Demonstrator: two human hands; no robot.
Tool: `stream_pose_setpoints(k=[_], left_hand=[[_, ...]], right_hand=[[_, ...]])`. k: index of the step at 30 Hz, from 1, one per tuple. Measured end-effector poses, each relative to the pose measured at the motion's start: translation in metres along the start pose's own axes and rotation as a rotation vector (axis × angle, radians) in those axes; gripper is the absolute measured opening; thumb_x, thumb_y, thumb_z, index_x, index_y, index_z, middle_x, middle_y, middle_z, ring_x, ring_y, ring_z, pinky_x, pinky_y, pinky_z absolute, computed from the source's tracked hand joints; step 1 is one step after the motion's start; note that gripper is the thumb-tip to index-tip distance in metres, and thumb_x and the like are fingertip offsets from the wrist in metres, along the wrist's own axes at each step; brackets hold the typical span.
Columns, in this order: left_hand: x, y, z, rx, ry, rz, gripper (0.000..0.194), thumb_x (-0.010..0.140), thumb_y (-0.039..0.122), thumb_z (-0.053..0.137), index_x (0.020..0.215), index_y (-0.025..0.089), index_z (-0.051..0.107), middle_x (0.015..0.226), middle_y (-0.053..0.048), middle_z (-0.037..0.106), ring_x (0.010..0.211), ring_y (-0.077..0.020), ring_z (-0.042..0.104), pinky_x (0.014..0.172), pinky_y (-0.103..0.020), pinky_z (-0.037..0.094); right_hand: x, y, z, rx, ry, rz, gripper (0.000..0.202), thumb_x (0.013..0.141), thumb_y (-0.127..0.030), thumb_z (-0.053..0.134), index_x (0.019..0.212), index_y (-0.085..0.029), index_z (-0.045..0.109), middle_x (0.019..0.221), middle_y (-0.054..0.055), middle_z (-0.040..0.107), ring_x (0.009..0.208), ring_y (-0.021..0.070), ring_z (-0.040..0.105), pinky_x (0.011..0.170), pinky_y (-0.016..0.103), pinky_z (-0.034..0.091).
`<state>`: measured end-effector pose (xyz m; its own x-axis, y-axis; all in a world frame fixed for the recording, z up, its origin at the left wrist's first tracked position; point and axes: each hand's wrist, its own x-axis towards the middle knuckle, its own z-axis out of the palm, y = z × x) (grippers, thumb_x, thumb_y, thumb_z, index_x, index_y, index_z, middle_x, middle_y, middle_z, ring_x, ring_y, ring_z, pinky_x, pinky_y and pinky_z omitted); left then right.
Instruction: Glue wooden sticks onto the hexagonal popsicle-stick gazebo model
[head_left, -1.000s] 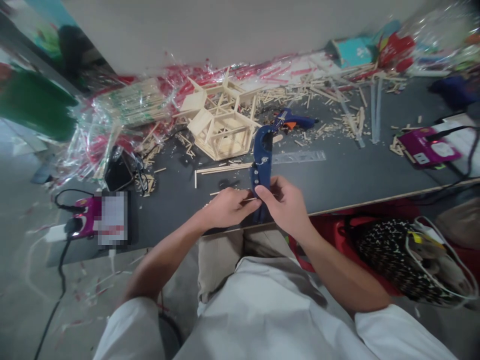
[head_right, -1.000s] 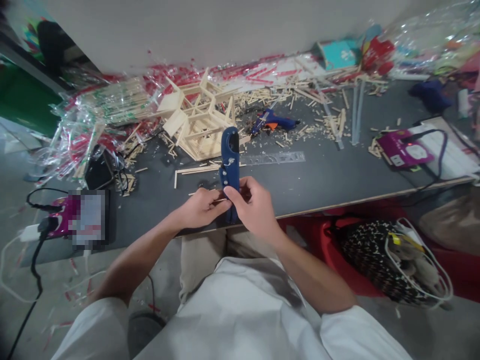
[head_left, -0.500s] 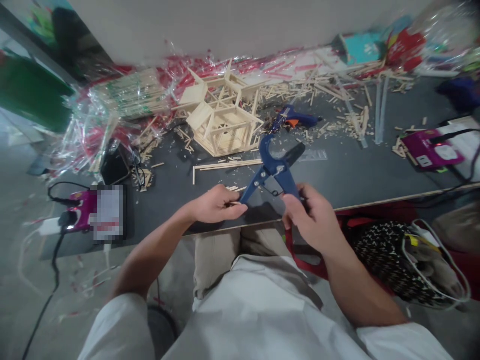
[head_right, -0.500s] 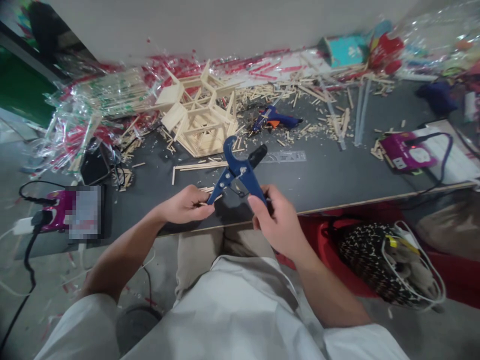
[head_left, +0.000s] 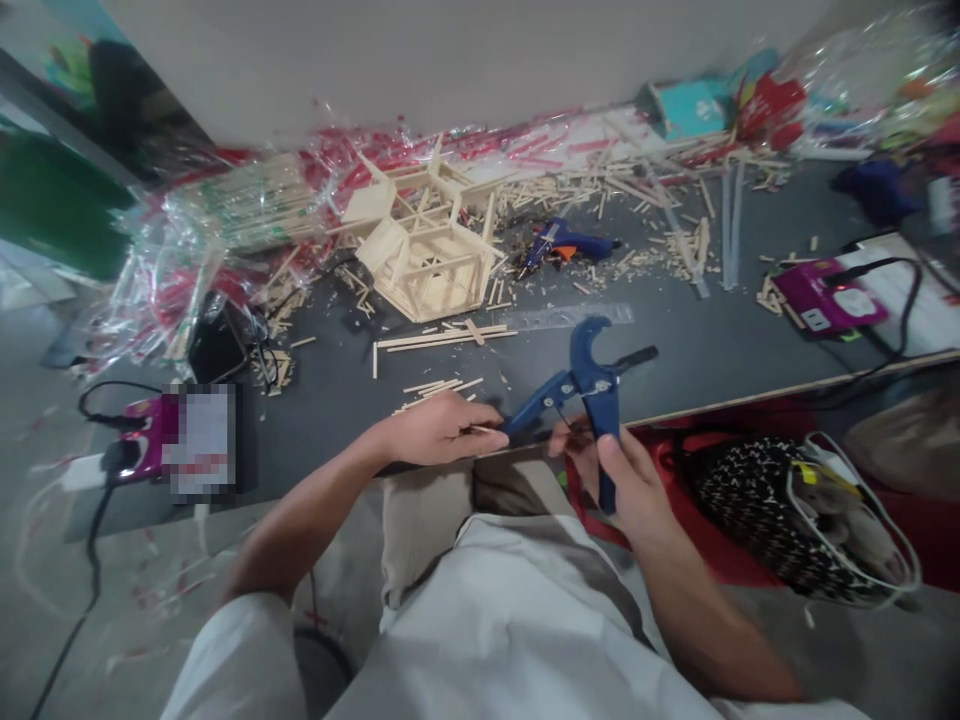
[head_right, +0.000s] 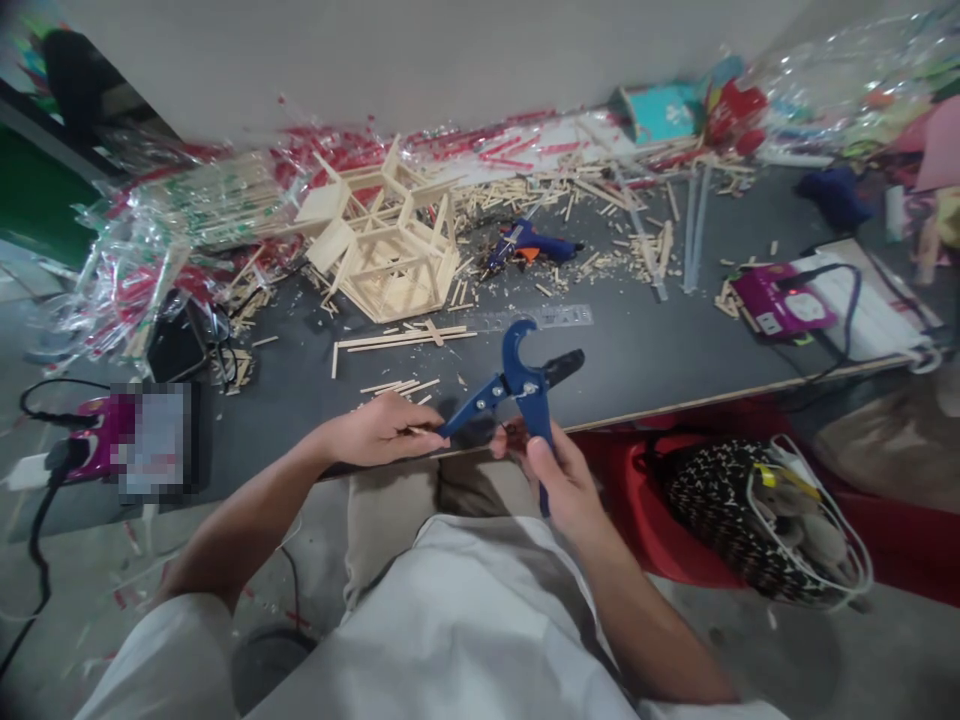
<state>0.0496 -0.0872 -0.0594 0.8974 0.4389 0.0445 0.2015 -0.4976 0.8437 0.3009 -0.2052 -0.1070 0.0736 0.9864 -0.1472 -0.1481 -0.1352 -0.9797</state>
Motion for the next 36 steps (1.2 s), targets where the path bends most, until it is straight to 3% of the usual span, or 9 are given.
stream_pose_setpoints(k=[4, 7, 11, 15, 18, 23, 27, 31, 36], left_hand=[[-0.002, 0.008, 0.003, 0.099, -0.027, 0.039, 0.049, 0.113, 0.051, 0.043, 0.090, 0.016, 0.068, 0.070, -0.004, 0.068, 0.056, -0.0125, 0.056, 0.056, -0.025, 0.035], [-0.008, 0.016, 0.008, 0.219, 0.030, 0.040, 0.056, 0.114, 0.053, 0.037, 0.080, 0.018, 0.064, 0.062, -0.003, 0.065, 0.051, -0.0130, 0.054, 0.053, -0.028, 0.032], [-0.012, 0.025, 0.002, 0.288, 0.054, -0.012, 0.055, 0.110, 0.055, 0.048, 0.073, 0.018, 0.066, 0.069, -0.005, 0.072, 0.061, -0.0152, 0.066, 0.058, -0.026, 0.038], [0.002, 0.020, -0.020, 0.633, 0.178, -0.390, 0.028, 0.108, 0.033, 0.053, 0.117, 0.020, 0.076, 0.093, -0.008, 0.082, 0.082, -0.0229, 0.075, 0.070, -0.028, 0.045], [0.022, 0.004, -0.034, 0.900, 0.138, -0.551, 0.040, 0.107, 0.022, 0.047, 0.141, 0.023, 0.067, 0.101, -0.012, 0.081, 0.093, -0.0296, 0.077, 0.074, -0.032, 0.047], [0.051, -0.018, -0.042, 0.995, 0.081, -0.628, 0.032, 0.107, 0.020, 0.047, 0.123, 0.018, 0.075, 0.105, -0.016, 0.080, 0.104, -0.0354, 0.076, 0.081, -0.038, 0.050], [0.055, -0.018, -0.040, 0.976, 0.117, -0.649, 0.031, 0.105, 0.016, 0.048, 0.120, 0.017, 0.075, 0.112, -0.015, 0.080, 0.106, -0.0344, 0.076, 0.081, -0.038, 0.050], [0.038, -0.004, -0.037, 0.983, 0.250, -0.614, 0.034, 0.102, 0.015, 0.051, 0.128, 0.018, 0.073, 0.110, -0.012, 0.082, 0.097, -0.0308, 0.077, 0.072, -0.034, 0.046], [-0.037, 0.019, -0.009, 0.890, 0.701, -0.665, 0.031, 0.107, 0.033, 0.052, 0.113, 0.022, 0.080, 0.097, -0.007, 0.083, 0.086, -0.0227, 0.077, 0.065, -0.030, 0.039]], right_hand=[[-0.005, 0.013, 0.026, 0.158, -0.144, -0.088, 0.053, 0.088, -0.069, 0.070, 0.129, -0.036, 0.068, 0.131, 0.010, 0.075, 0.123, 0.0333, 0.072, 0.109, 0.058, 0.056], [-0.008, 0.005, 0.037, 0.307, -0.258, -0.010, 0.066, 0.083, -0.073, 0.072, 0.138, -0.035, 0.066, 0.142, 0.012, 0.070, 0.134, 0.0359, 0.066, 0.115, 0.063, 0.051], [-0.012, -0.004, 0.035, 0.494, -0.248, 0.141, 0.061, 0.084, -0.062, 0.078, 0.136, -0.032, 0.069, 0.137, 0.012, 0.071, 0.133, 0.0344, 0.066, 0.120, 0.060, 0.047], [-0.013, -0.002, 0.021, 0.520, -0.264, 0.088, 0.054, 0.082, -0.053, 0.083, 0.131, -0.034, 0.073, 0.122, 0.008, 0.075, 0.131, 0.0357, 0.067, 0.122, 0.065, 0.045], [-0.013, 0.006, 0.009, 0.472, -0.224, 0.010, 0.051, 0.087, -0.048, 0.079, 0.136, -0.038, 0.072, 0.123, 0.006, 0.075, 0.131, 0.0333, 0.067, 0.124, 0.063, 0.043], [-0.018, 0.018, -0.001, 0.348, -0.188, -0.048, 0.043, 0.092, -0.046, 0.073, 0.134, -0.040, 0.071, 0.129, 0.007, 0.074, 0.134, 0.0344, 0.064, 0.119, 0.067, 0.047], [-0.019, 0.023, -0.006, 0.292, -0.189, -0.067, 0.040, 0.092, -0.044, 0.072, 0.132, -0.040, 0.071, 0.127, 0.007, 0.074, 0.130, 0.0372, 0.066, 0.110, 0.069, 0.053], [-0.019, 0.025, -0.010, 0.279, -0.185, -0.079, 0.041, 0.095, -0.042, 0.069, 0.136, -0.038, 0.070, 0.127, 0.009, 0.075, 0.130, 0.0371, 0.067, 0.107, 0.068, 0.056], [-0.020, 0.024, -0.018, 0.267, -0.173, -0.112, 0.044, 0.098, -0.038, 0.068, 0.141, -0.043, 0.066, 0.130, 0.007, 0.075, 0.129, 0.0343, 0.069, 0.109, 0.064, 0.056]])
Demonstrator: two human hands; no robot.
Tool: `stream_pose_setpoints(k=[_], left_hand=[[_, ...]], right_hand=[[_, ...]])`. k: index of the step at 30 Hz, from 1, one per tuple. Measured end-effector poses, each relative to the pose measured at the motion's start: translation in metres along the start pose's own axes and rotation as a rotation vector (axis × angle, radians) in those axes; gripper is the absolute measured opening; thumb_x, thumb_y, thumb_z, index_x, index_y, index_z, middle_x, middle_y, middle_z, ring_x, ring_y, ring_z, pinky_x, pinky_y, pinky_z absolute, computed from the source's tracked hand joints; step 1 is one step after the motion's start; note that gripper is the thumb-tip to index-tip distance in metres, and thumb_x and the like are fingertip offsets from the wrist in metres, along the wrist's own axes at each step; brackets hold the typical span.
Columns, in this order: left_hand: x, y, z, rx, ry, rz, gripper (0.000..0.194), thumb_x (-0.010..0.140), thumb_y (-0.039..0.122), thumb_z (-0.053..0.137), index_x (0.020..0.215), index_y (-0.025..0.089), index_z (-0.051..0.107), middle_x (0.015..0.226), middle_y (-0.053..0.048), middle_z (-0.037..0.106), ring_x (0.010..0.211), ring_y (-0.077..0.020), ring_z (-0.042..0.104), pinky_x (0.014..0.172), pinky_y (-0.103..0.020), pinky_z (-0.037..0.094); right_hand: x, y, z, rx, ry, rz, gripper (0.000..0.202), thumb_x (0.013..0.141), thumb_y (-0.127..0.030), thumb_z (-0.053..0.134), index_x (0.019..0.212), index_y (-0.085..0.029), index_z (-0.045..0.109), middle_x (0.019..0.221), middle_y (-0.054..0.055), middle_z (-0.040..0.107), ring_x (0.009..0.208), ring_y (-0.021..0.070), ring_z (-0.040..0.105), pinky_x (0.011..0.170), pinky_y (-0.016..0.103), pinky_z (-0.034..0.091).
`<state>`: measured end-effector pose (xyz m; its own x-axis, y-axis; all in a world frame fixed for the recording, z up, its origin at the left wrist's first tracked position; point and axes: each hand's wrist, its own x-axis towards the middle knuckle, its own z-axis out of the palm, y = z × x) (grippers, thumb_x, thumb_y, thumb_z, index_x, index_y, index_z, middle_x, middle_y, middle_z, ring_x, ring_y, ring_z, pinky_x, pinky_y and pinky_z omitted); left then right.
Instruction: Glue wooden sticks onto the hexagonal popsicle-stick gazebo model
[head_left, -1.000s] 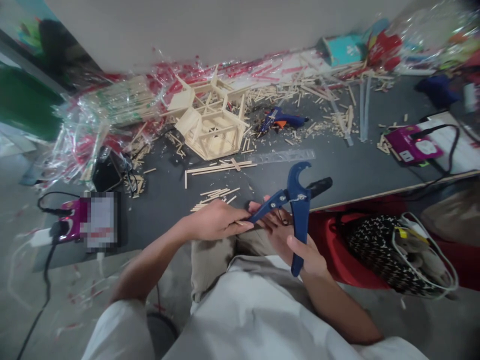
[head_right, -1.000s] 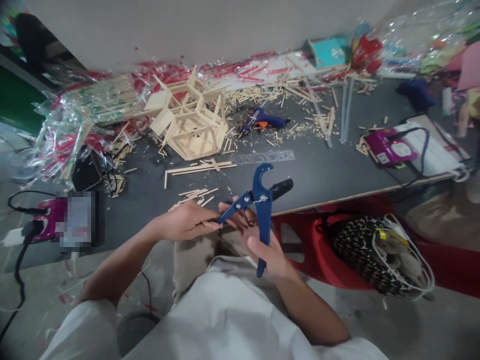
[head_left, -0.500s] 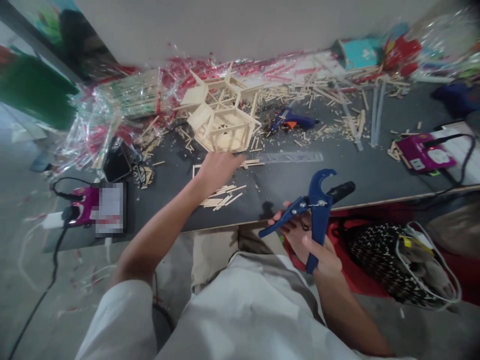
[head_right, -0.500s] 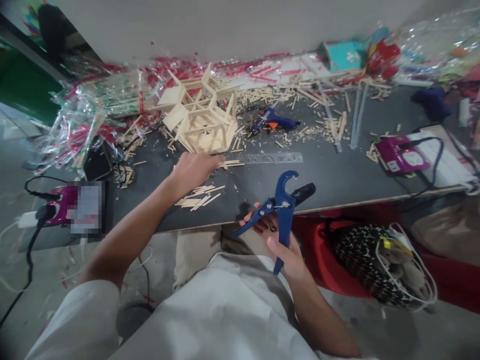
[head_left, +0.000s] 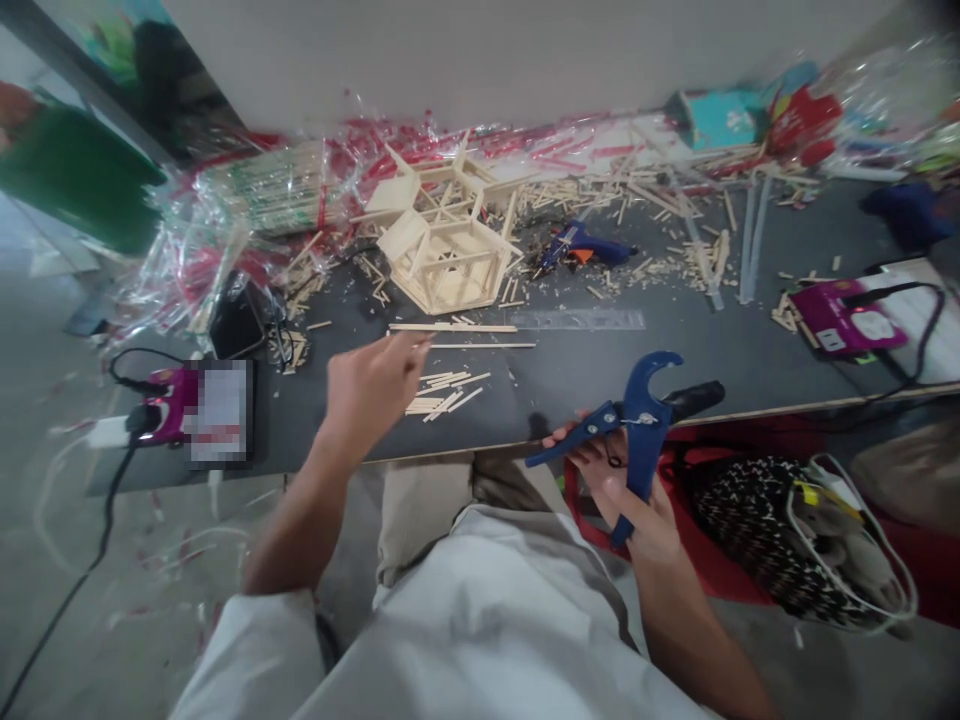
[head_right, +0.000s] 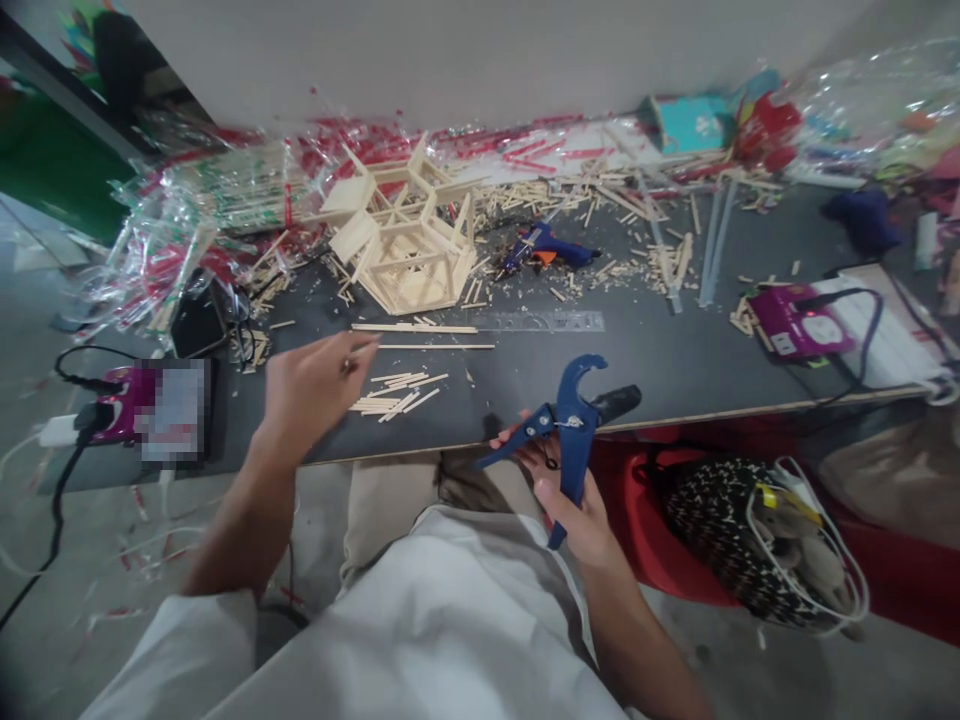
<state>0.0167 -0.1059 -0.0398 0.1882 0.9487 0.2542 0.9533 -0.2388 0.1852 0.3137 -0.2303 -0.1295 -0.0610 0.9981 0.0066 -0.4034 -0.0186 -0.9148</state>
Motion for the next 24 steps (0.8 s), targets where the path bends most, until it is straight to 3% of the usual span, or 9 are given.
stream_pose_setpoints(k=[4, 6, 10, 13, 17, 19, 21, 22, 24], left_hand=[[-0.089, -0.045, -0.014, 0.063, 0.081, -0.371, 0.028, 0.100, 0.042, 0.063, 0.098, 0.020, 0.081, 0.080, -0.007, 0.080, 0.072, -0.0230, 0.074, 0.065, -0.029, 0.039], [-0.128, -0.063, -0.020, 0.139, 0.065, -0.451, 0.027, 0.096, 0.043, 0.066, 0.096, 0.020, 0.080, 0.077, -0.007, 0.079, 0.068, -0.0238, 0.073, 0.062, -0.029, 0.040], [-0.169, -0.083, -0.026, 0.338, 0.147, -0.587, 0.029, 0.101, 0.044, 0.058, 0.102, 0.024, 0.079, 0.079, -0.005, 0.079, 0.073, -0.0260, 0.074, 0.060, -0.030, 0.039], [-0.167, -0.091, -0.024, 0.384, 0.211, -0.625, 0.037, 0.101, 0.050, 0.056, 0.103, 0.021, 0.079, 0.084, -0.010, 0.081, 0.077, -0.0286, 0.076, 0.061, -0.031, 0.041], [-0.147, -0.096, -0.017, 0.311, 0.261, -0.700, 0.041, 0.098, 0.048, 0.057, 0.108, 0.016, 0.080, 0.092, -0.015, 0.082, 0.087, -0.0320, 0.078, 0.068, -0.034, 0.048], [-0.137, -0.094, -0.016, 0.290, 0.251, -0.776, 0.050, 0.098, 0.051, 0.057, 0.129, 0.016, 0.074, 0.089, -0.013, 0.080, 0.084, -0.0332, 0.076, 0.067, -0.036, 0.047], [-0.127, -0.088, -0.017, 0.199, 0.279, -0.809, 0.068, 0.098, 0.058, 0.060, 0.153, 0.018, 0.056, 0.084, -0.007, 0.075, 0.080, -0.0314, 0.072, 0.067, -0.036, 0.047], [-0.122, -0.084, -0.017, 0.112, 0.302, -0.783, 0.073, 0.097, 0.060, 0.062, 0.157, 0.020, 0.050, 0.084, -0.005, 0.071, 0.080, -0.0291, 0.070, 0.068, -0.035, 0.048], [-0.111, -0.074, -0.020, -0.061, 0.382, -0.701, 0.064, 0.099, 0.061, 0.063, 0.150, 0.024, 0.058, 0.080, -0.001, 0.063, 0.075, -0.0233, 0.063, 0.068, -0.033, 0.048]], right_hand=[[0.002, -0.006, -0.005, -0.071, 0.061, 0.035, 0.041, 0.097, -0.047, 0.070, 0.137, -0.037, 0.070, 0.123, 0.010, 0.076, 0.111, 0.0332, 0.075, 0.109, 0.065, 0.055], [0.005, -0.008, -0.007, -0.113, 0.099, 0.051, 0.045, 0.095, -0.052, 0.072, 0.137, -0.035, 0.069, 0.117, 0.010, 0.077, 0.104, 0.0324, 0.076, 0.105, 0.065, 0.057], [0.012, -0.011, -0.004, -0.166, 0.148, 0.055, 0.050, 0.092, -0.053, 0.077, 0.137, -0.032, 0.069, 0.111, 0.010, 0.077, 0.100, 0.0313, 0.076, 0.098, 0.061, 0.061], [0.018, -0.014, 0.002, -0.131, 0.128, 0.065, 0.049, 0.091, -0.053, 0.077, 0.133, -0.030, 0.071, 0.109, 0.011, 0.077, 0.102, 0.0321, 0.076, 0.098, 0.060, 0.062], [0.020, -0.018, 0.006, -0.050, 0.059, 0.119, 0.044, 0.094, -0.049, 0.073, 0.133, -0.030, 0.072, 0.112, 0.011, 0.077, 0.104, 0.0319, 0.076, 0.099, 0.059, 0.062], [0.018, -0.017, 0.005, -0.074, 0.073, 0.110, 0.045, 0.094, -0.049, 0.072, 0.135, -0.030, 0.071, 0.111, 0.011, 0.076, 0.104, 0.0318, 0.076, 0.099, 0.058, 0.063], [0.016, -0.016, 0.003, -0.128, 0.111, 0.102, 0.046, 0.096, -0.050, 0.070, 0.137, -0.031, 0.069, 0.111, 0.010, 0.076, 0.104, 0.0316, 0.076, 0.099, 0.058, 0.063], [0.015, -0.016, 0.002, -0.159, 0.133, 0.100, 0.045, 0.097, -0.050, 0.069, 0.139, -0.032, 0.068, 0.112, 0.010, 0.076, 0.104, 0.0312, 0.076, 0.099, 0.058, 0.063], [0.015, -0.018, 0.000, -0.235, 0.168, 0.092, 0.046, 0.099, -0.049, 0.068, 0.142, -0.033, 0.065, 0.118, 0.010, 0.076, 0.105, 0.0300, 0.076, 0.100, 0.057, 0.063]])
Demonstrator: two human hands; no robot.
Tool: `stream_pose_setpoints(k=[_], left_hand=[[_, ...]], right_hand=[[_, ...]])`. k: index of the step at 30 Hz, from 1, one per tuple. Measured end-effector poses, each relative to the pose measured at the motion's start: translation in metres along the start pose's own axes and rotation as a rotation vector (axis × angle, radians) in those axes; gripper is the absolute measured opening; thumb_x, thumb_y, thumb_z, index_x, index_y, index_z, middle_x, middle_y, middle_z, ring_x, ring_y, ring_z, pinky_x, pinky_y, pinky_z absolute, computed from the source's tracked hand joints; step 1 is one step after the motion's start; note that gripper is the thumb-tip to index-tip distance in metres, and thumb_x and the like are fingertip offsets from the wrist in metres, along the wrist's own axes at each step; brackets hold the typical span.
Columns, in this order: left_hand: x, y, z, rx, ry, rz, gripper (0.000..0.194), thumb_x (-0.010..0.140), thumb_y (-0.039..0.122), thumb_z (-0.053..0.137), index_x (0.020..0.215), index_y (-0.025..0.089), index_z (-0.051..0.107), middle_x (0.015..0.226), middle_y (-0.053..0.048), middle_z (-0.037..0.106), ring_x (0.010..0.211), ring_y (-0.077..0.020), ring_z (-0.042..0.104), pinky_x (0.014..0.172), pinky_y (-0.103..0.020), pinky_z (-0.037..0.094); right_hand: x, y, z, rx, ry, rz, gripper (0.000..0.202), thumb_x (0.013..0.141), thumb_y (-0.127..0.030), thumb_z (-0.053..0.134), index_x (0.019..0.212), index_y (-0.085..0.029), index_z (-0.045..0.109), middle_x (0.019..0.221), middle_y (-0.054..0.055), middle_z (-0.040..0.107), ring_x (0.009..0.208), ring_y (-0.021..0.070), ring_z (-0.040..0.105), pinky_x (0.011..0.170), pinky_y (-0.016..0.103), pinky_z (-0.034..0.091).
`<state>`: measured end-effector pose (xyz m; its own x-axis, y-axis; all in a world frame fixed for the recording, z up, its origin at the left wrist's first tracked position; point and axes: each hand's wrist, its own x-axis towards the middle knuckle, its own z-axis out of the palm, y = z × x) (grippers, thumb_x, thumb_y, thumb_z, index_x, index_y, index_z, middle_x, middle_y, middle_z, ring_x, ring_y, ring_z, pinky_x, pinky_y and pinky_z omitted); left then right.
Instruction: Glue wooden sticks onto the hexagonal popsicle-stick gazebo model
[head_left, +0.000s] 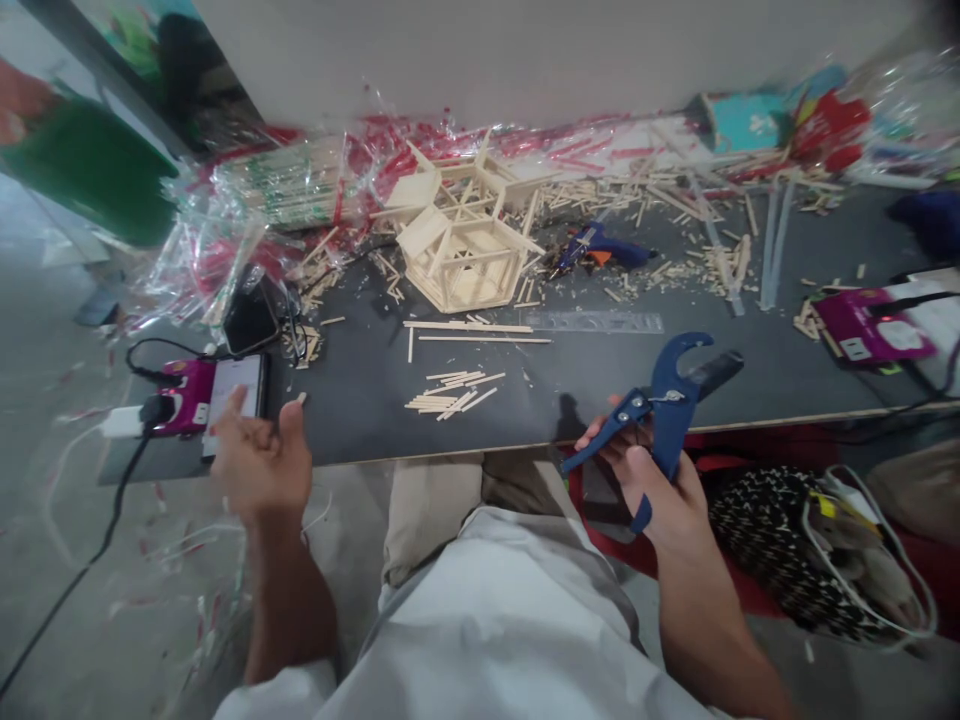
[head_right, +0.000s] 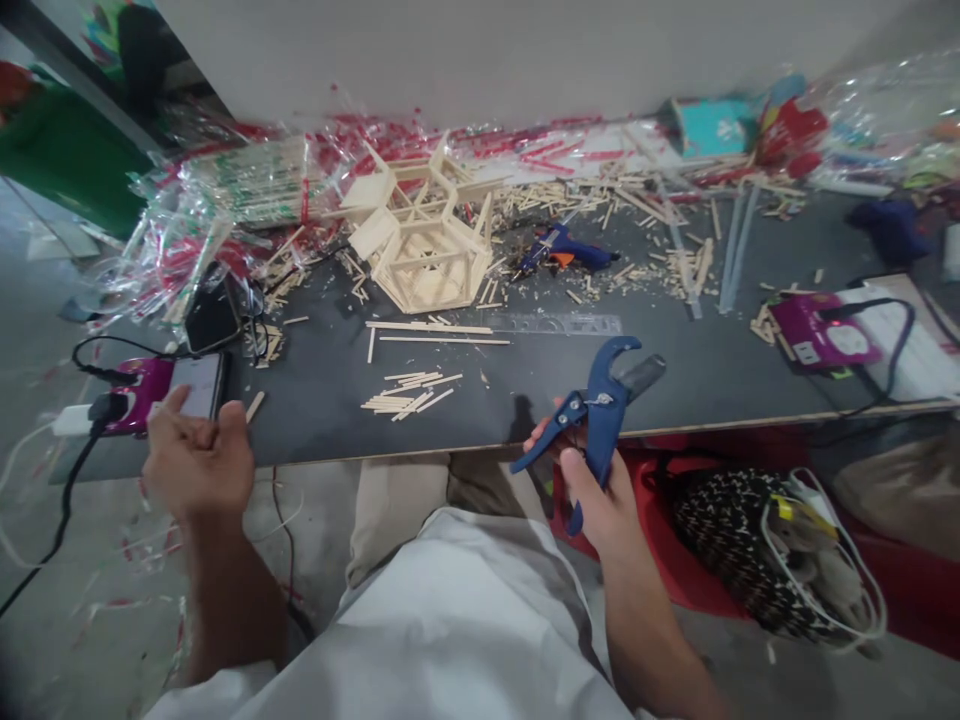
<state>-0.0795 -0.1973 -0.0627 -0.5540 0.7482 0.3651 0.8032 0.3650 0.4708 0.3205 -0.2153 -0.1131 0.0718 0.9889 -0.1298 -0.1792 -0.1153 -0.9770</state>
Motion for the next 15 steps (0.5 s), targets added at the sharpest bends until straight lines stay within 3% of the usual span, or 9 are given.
stream_pose_setpoints(k=[3, 5, 6, 8, 12, 15], left_hand=[[0.008, 0.034, 0.002, -0.508, -0.200, 0.026, 0.050, 0.106, 0.062, 0.051, 0.128, 0.023, 0.072, 0.075, 0.001, 0.049, 0.058, -0.0128, 0.040, 0.051, -0.026, 0.032], [0.019, 0.064, 0.004, -0.913, -0.507, -0.067, 0.043, 0.099, 0.061, 0.065, 0.111, 0.021, 0.076, 0.073, 0.002, 0.040, 0.054, -0.0087, 0.027, 0.045, -0.023, 0.021], [0.025, 0.080, 0.006, -1.028, -0.677, -0.093, 0.039, 0.094, 0.057, 0.072, 0.104, 0.020, 0.077, 0.076, 0.001, 0.043, 0.055, -0.0083, 0.030, 0.044, -0.022, 0.021], [0.038, 0.109, 0.011, -1.102, -0.903, -0.022, 0.036, 0.091, 0.054, 0.078, 0.098, 0.019, 0.079, 0.079, -0.002, 0.050, 0.058, -0.0086, 0.037, 0.044, -0.020, 0.026], [0.057, 0.147, 0.040, -1.030, -1.169, 0.203, 0.039, 0.094, 0.053, 0.076, 0.104, 0.015, 0.074, 0.089, -0.009, 0.071, 0.064, -0.0124, 0.057, 0.052, -0.023, 0.047], [0.060, 0.154, 0.071, -1.068, -1.227, 0.218, 0.046, 0.093, 0.059, 0.075, 0.106, 0.016, 0.065, 0.099, -0.012, 0.078, 0.078, -0.0188, 0.072, 0.060, -0.026, 0.056]], right_hand=[[0.005, -0.013, -0.003, -0.189, 0.010, -0.027, 0.047, 0.099, -0.052, 0.070, 0.140, -0.031, 0.063, 0.124, 0.011, 0.075, 0.108, 0.0291, 0.075, 0.104, 0.055, 0.060], [0.011, -0.029, 0.000, -0.350, -0.042, -0.028, 0.043, 0.098, -0.056, 0.069, 0.131, -0.027, 0.067, 0.122, 0.011, 0.076, 0.111, 0.0293, 0.074, 0.107, 0.052, 0.057], [0.015, -0.037, 0.004, -0.423, -0.083, -0.028, 0.042, 0.098, -0.058, 0.068, 0.125, -0.025, 0.069, 0.120, 0.011, 0.076, 0.111, 0.0295, 0.073, 0.107, 0.050, 0.057], [0.024, -0.052, 0.014, -0.524, -0.166, -0.046, 0.042, 0.100, -0.059, 0.065, 0.120, -0.023, 0.069, 0.118, 0.011, 0.075, 0.108, 0.0289, 0.072, 0.102, 0.047, 0.057], [0.043, -0.067, 0.041, -0.626, -0.265, -0.095, 0.042, 0.101, -0.057, 0.061, 0.123, -0.022, 0.064, 0.114, 0.012, 0.073, 0.102, 0.0286, 0.070, 0.098, 0.046, 0.057], [0.056, -0.069, 0.055, -0.679, -0.313, -0.087, 0.040, 0.100, -0.054, 0.060, 0.126, -0.023, 0.062, 0.117, 0.013, 0.072, 0.105, 0.0309, 0.069, 0.101, 0.051, 0.056]])
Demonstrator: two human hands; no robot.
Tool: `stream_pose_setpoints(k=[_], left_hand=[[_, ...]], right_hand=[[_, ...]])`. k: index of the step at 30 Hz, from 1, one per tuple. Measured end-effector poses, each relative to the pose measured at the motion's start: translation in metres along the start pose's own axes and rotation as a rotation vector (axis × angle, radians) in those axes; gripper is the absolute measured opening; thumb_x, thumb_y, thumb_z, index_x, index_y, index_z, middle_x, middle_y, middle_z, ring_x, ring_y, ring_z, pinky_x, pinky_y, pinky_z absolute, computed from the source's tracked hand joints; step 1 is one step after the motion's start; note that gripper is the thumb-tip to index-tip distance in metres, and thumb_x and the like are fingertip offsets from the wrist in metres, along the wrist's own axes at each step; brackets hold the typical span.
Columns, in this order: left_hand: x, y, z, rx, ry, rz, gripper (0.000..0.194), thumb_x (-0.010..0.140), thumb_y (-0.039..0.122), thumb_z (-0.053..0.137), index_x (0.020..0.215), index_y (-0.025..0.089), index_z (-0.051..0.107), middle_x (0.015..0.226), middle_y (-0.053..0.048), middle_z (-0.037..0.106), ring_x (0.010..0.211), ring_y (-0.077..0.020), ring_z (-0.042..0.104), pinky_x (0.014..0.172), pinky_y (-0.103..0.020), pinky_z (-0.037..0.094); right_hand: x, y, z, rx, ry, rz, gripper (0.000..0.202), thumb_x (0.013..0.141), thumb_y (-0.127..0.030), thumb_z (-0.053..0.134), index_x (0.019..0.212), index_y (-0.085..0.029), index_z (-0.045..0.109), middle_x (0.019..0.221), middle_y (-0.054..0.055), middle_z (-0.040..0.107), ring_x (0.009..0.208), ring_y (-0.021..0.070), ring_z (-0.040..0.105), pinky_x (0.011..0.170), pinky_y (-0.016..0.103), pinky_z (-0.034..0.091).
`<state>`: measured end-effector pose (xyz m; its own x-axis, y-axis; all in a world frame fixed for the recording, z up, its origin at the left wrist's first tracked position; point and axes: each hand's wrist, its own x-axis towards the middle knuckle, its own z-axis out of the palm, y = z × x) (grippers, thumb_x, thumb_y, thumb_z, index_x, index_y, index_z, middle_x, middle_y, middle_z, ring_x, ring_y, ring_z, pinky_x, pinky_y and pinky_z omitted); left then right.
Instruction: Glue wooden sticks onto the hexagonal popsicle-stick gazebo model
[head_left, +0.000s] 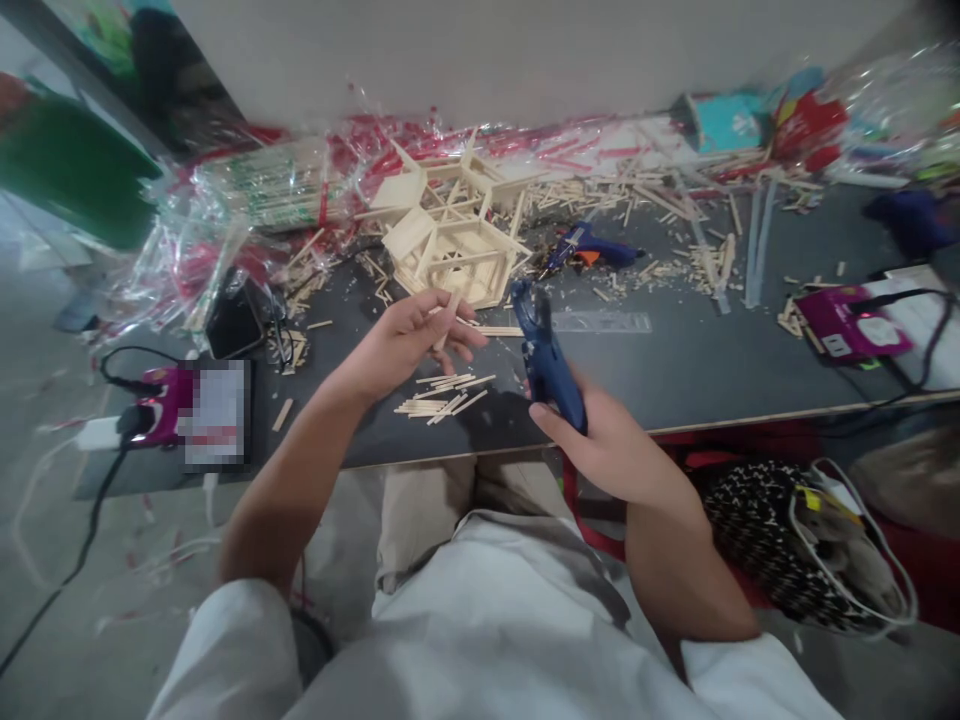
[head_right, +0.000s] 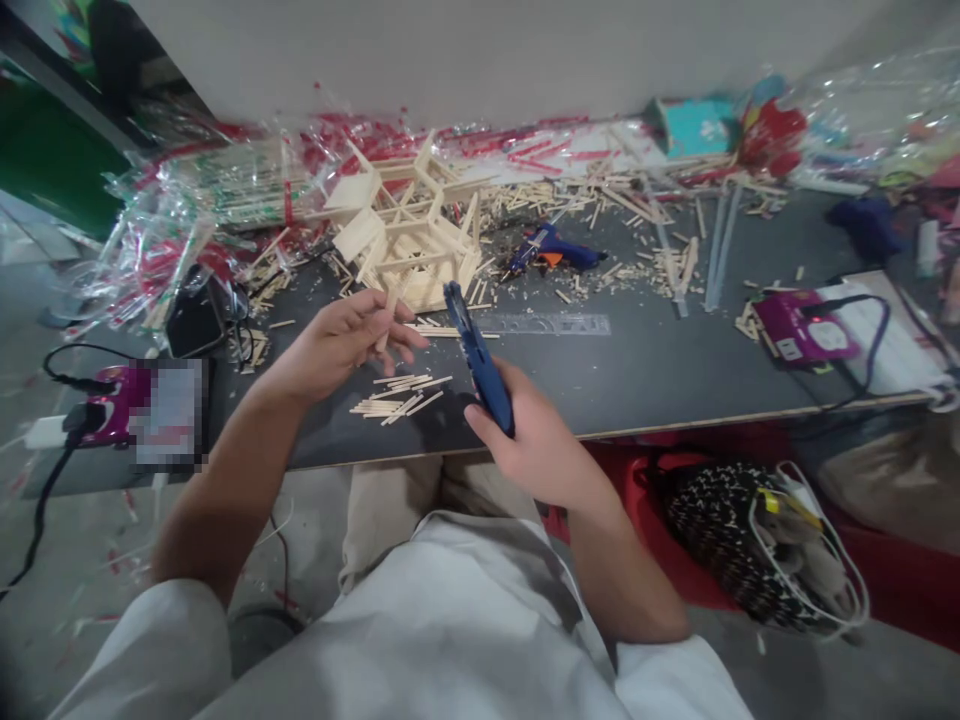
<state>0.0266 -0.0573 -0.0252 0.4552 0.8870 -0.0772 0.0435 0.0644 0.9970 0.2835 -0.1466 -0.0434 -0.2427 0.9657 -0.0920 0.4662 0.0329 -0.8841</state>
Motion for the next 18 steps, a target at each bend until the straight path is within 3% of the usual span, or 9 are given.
stream_pose_setpoints(k=[4, 6, 9, 11, 18], left_hand=[[0.014, -0.025, 0.000, 0.108, 0.079, 0.125, 0.041, 0.092, 0.058, 0.076, 0.091, 0.018, 0.068, 0.109, -0.013, 0.078, 0.110, -0.0251, 0.073, 0.081, -0.032, 0.061], [0.015, -0.033, 0.000, 0.196, 0.179, 0.229, 0.039, 0.091, 0.054, 0.079, 0.080, 0.018, 0.070, 0.105, -0.012, 0.078, 0.107, -0.0222, 0.072, 0.086, -0.031, 0.060], [0.014, -0.037, 0.003, 0.094, 0.241, 0.284, 0.041, 0.085, 0.055, 0.085, 0.077, 0.017, 0.071, 0.080, -0.006, 0.075, 0.068, -0.0130, 0.067, 0.067, -0.027, 0.058], [0.013, -0.037, 0.005, -0.039, 0.240, 0.252, 0.046, 0.080, 0.058, 0.088, 0.080, 0.016, 0.069, 0.071, -0.003, 0.073, 0.056, -0.0115, 0.064, 0.055, -0.024, 0.054], [0.010, -0.035, 0.009, -0.277, 0.180, 0.130, 0.061, 0.076, 0.066, 0.090, 0.087, 0.018, 0.054, 0.087, -0.009, 0.082, 0.066, -0.0166, 0.077, 0.048, -0.019, 0.054]], right_hand=[[0.010, -0.004, -0.001, -0.028, -0.045, -0.029, 0.039, 0.100, -0.049, 0.059, 0.129, -0.023, 0.062, 0.119, 0.013, 0.073, 0.108, 0.0327, 0.069, 0.104, 0.053, 0.055], [0.010, -0.005, -0.002, -0.033, -0.061, -0.033, 0.038, 0.100, -0.048, 0.059, 0.128, -0.023, 0.062, 0.120, 0.014, 0.073, 0.109, 0.0329, 0.069, 0.106, 0.053, 0.054], [0.011, -0.005, -0.002, -0.035, -0.060, -0.032, 0.037, 0.100, -0.047, 0.058, 0.127, -0.022, 0.061, 0.123, 0.015, 0.072, 0.111, 0.0327, 0.069, 0.106, 0.054, 0.054], [0.012, -0.005, 0.001, -0.032, -0.054, -0.032, 0.038, 0.099, -0.047, 0.058, 0.127, -0.022, 0.061, 0.124, 0.015, 0.072, 0.111, 0.0327, 0.070, 0.105, 0.054, 0.055], [0.016, -0.008, 0.018, -0.090, 0.004, -0.029, 0.048, 0.096, -0.047, 0.062, 0.134, -0.018, 0.060, 0.125, 0.018, 0.072, 0.120, 0.0370, 0.069, 0.109, 0.058, 0.052]])
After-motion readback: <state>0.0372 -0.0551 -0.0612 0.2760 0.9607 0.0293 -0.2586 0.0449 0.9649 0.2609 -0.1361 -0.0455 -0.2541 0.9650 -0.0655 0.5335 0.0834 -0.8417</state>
